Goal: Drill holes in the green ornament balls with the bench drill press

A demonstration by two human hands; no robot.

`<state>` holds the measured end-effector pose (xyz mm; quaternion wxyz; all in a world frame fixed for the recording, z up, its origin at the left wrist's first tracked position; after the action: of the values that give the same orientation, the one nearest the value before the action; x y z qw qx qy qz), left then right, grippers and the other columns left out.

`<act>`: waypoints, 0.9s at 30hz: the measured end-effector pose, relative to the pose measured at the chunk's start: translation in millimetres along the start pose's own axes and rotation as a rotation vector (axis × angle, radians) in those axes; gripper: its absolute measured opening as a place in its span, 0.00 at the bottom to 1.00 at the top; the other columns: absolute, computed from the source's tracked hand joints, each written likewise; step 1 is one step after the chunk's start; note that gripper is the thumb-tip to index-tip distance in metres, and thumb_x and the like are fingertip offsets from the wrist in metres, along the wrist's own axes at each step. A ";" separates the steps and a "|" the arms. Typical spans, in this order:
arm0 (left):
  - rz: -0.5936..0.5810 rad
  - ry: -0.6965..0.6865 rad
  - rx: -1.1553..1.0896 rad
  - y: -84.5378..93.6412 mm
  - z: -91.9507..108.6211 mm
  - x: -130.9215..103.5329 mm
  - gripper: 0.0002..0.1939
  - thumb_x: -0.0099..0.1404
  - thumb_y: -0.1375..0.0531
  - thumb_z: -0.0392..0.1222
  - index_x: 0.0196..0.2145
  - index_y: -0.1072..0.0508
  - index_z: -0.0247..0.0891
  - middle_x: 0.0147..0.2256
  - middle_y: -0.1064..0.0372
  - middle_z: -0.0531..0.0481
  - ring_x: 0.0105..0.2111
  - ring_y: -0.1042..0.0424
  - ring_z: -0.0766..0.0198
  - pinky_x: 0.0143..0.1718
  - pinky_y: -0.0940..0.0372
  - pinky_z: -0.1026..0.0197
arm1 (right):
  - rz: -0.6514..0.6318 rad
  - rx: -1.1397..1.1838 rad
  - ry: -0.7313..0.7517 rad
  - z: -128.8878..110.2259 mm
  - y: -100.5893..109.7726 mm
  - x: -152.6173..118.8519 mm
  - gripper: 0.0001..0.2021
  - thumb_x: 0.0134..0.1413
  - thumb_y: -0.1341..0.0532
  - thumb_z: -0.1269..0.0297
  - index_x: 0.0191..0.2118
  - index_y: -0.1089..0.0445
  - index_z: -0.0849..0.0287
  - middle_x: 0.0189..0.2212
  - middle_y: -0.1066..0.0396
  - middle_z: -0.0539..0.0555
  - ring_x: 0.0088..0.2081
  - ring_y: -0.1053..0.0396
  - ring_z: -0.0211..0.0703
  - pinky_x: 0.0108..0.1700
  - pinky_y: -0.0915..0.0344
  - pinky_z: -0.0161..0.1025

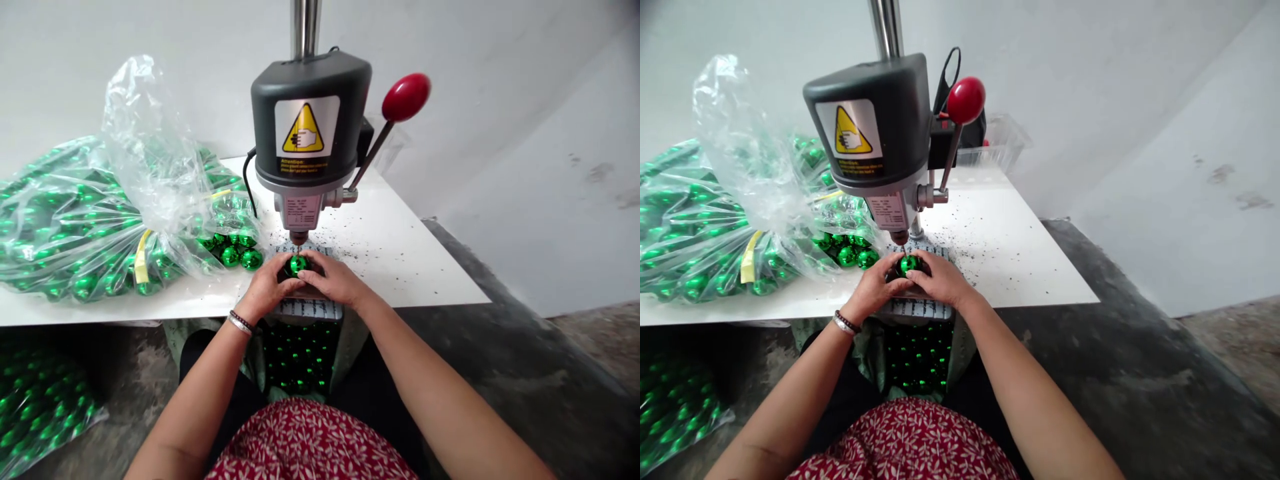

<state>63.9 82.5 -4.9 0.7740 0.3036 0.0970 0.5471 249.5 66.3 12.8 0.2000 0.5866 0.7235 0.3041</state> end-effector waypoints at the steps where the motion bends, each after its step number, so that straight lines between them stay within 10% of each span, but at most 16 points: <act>1: -0.006 0.015 -0.018 1.3 -0.8 2.7 0.28 0.62 0.28 0.41 0.59 0.23 0.40 0.58 0.22 0.42 0.60 0.25 0.48 0.65 0.32 0.48 | -0.017 -0.006 -0.031 0.0 1.2 2.8 0.22 0.61 0.39 0.52 0.59 0.26 0.50 0.47 0.18 0.54 0.44 0.22 0.48 0.48 0.29 0.44; 8: -0.081 0.206 -0.308 5.1 -11.2 20.6 0.34 0.54 0.25 0.45 0.59 0.21 0.38 0.55 0.19 0.45 0.57 0.23 0.46 0.65 0.33 0.46 | -0.182 0.002 -0.110 2.5 18.2 34.6 0.20 0.55 0.33 0.50 0.52 0.18 0.47 0.46 0.17 0.50 0.50 0.22 0.50 0.55 0.30 0.45; 15: -0.152 0.238 -0.473 11.8 -7.5 31.4 0.39 0.47 0.21 0.54 0.54 0.18 0.34 0.50 0.18 0.42 0.55 0.23 0.45 0.62 0.31 0.44 | -0.284 0.050 -0.125 10.0 23.5 49.6 0.24 0.57 0.35 0.48 0.57 0.19 0.49 0.29 0.20 0.50 0.35 0.24 0.42 0.50 0.29 0.43; 27: -0.128 0.199 -0.471 3.9 -5.0 19.1 0.33 0.55 0.26 0.44 0.57 0.22 0.33 0.51 0.19 0.42 0.52 0.22 0.50 0.59 0.29 0.48 | -0.195 0.082 -0.100 11.5 17.2 38.0 0.24 0.54 0.33 0.52 0.56 0.19 0.46 0.41 0.17 0.49 0.43 0.21 0.46 0.54 0.27 0.46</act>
<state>65.7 102.5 -3.1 0.8431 0.0528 0.0618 0.5316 260.6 107.7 18.6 0.2405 0.5356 0.7780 0.2237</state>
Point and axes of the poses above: each hand's wrist, its own x-axis towards the middle knuckle, its own y-axis out of the back of the hand, z = x × y, the point moved 3 cm from there along x, towards the middle knuckle
